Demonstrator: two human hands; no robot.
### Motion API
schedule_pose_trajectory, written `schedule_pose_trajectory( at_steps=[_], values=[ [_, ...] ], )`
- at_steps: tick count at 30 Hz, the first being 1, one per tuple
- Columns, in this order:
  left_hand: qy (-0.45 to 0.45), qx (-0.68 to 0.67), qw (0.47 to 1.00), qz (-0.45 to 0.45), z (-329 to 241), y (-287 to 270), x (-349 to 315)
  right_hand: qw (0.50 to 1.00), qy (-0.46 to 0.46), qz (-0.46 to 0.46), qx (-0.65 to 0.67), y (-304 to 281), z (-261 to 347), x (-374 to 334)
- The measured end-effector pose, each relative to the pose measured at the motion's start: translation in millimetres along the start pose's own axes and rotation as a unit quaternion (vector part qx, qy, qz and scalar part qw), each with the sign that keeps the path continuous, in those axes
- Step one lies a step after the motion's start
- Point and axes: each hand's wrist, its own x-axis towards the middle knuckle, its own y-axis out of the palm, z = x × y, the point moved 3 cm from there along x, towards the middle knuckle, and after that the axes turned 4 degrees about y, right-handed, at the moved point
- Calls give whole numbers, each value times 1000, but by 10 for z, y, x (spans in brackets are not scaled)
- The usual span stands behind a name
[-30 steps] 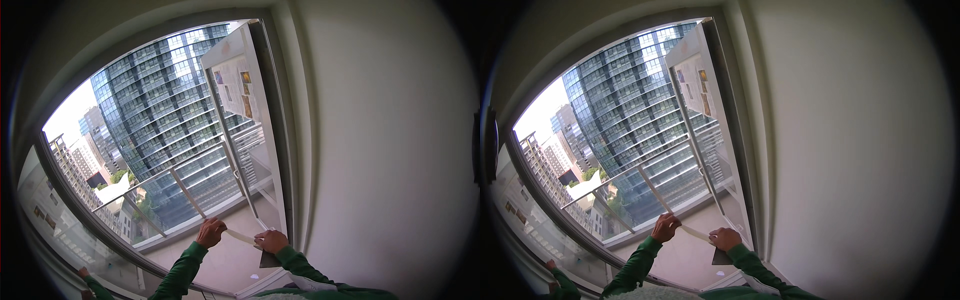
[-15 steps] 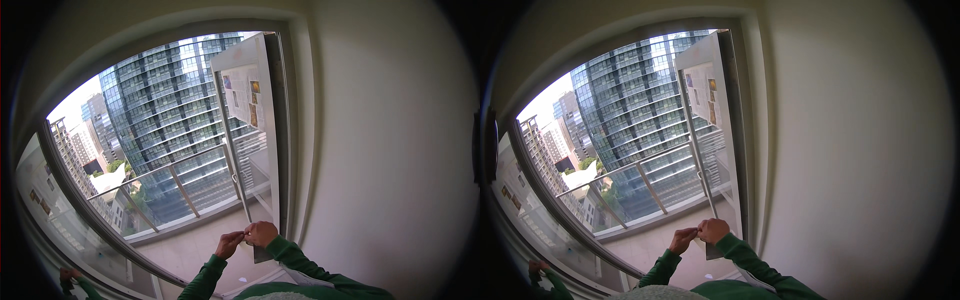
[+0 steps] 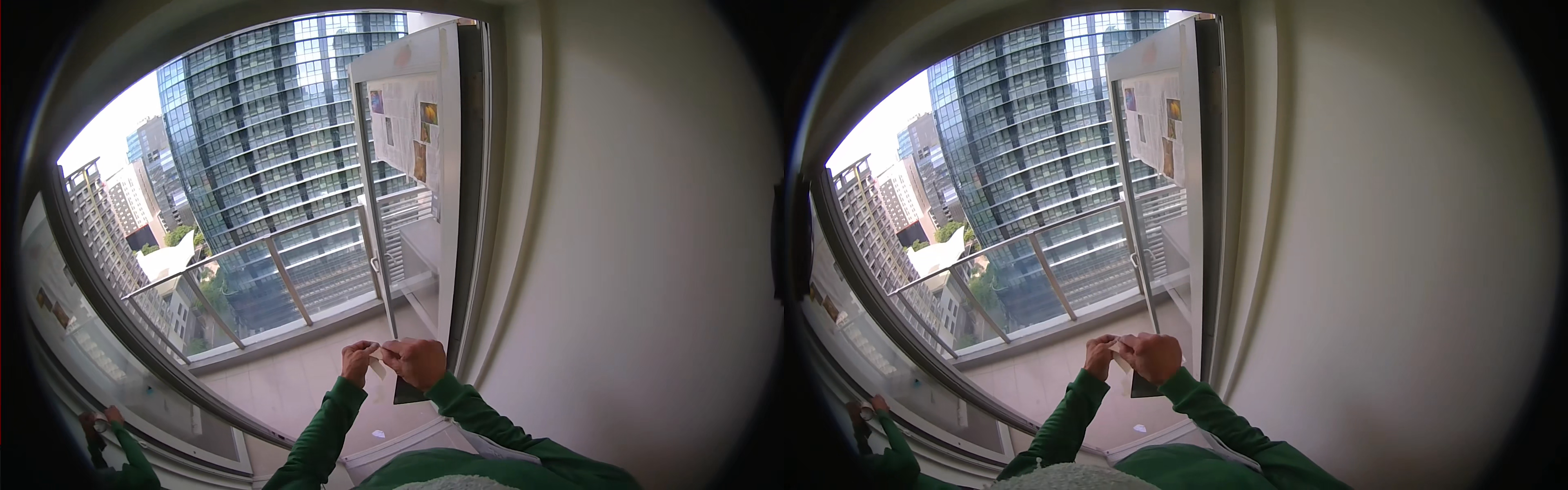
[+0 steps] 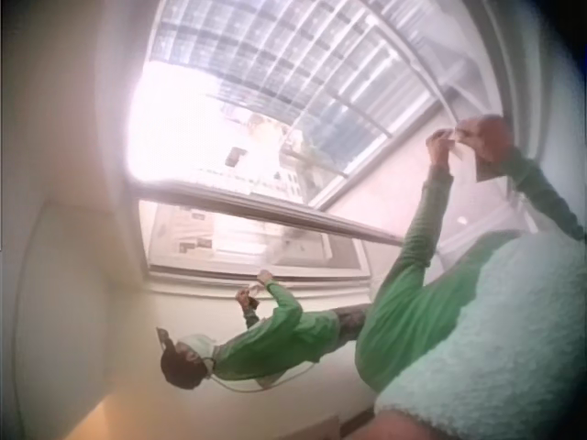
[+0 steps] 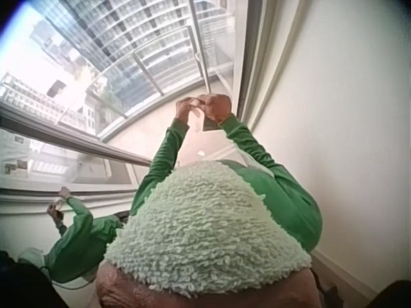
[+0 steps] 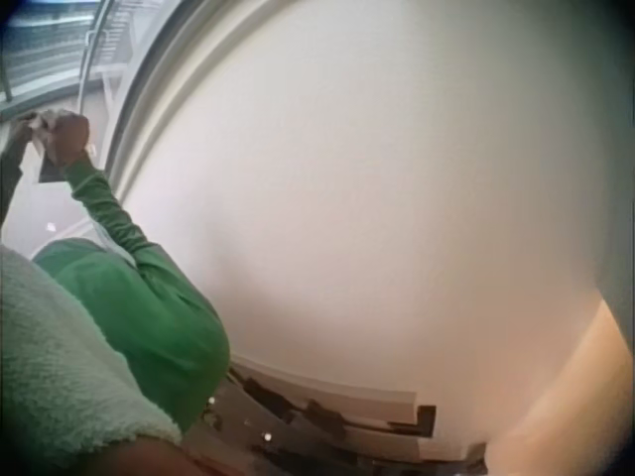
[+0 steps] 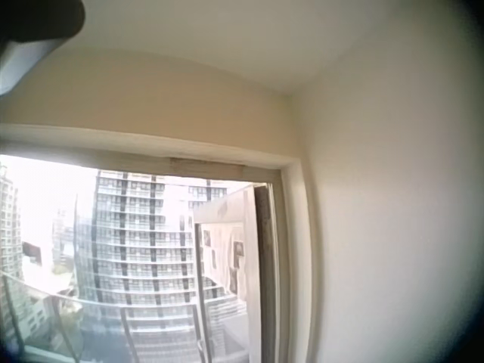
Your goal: The person scrapes a wall corner with a putty knife, walks to a storage area, and picks up newspaper and masking tape. They then apply the newspaper to the top edge of a glass door using the tape and a putty knife.
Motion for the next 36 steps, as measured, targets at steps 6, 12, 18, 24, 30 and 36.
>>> schedule_pose_trajectory(
  at_steps=[6, 12, 18, 24, 30, 36],
  values=[
    [102, -4, 994, 34, -652, 212, -178, 902, 255, -165, 306, 231, -1149, 71],
    [190, 67, 973, 116, -1264, 530, -326, 654, 361, 82, 659, -26, -835, 202],
    [242, 66, 958, 140, -1703, 764, -371, 777, 229, 108, 577, -236, -362, 647],
    [272, 127, 944, 135, -1871, 850, -373, 811, 198, 97, 541, -340, -345, 692],
    [273, 145, 937, 160, -1785, 802, -316, 820, 180, 76, 538, -178, -417, 622],
    [416, 302, 855, 59, -1876, 992, -998, 899, 198, -7, 390, -342, -720, 564]
  ],
)
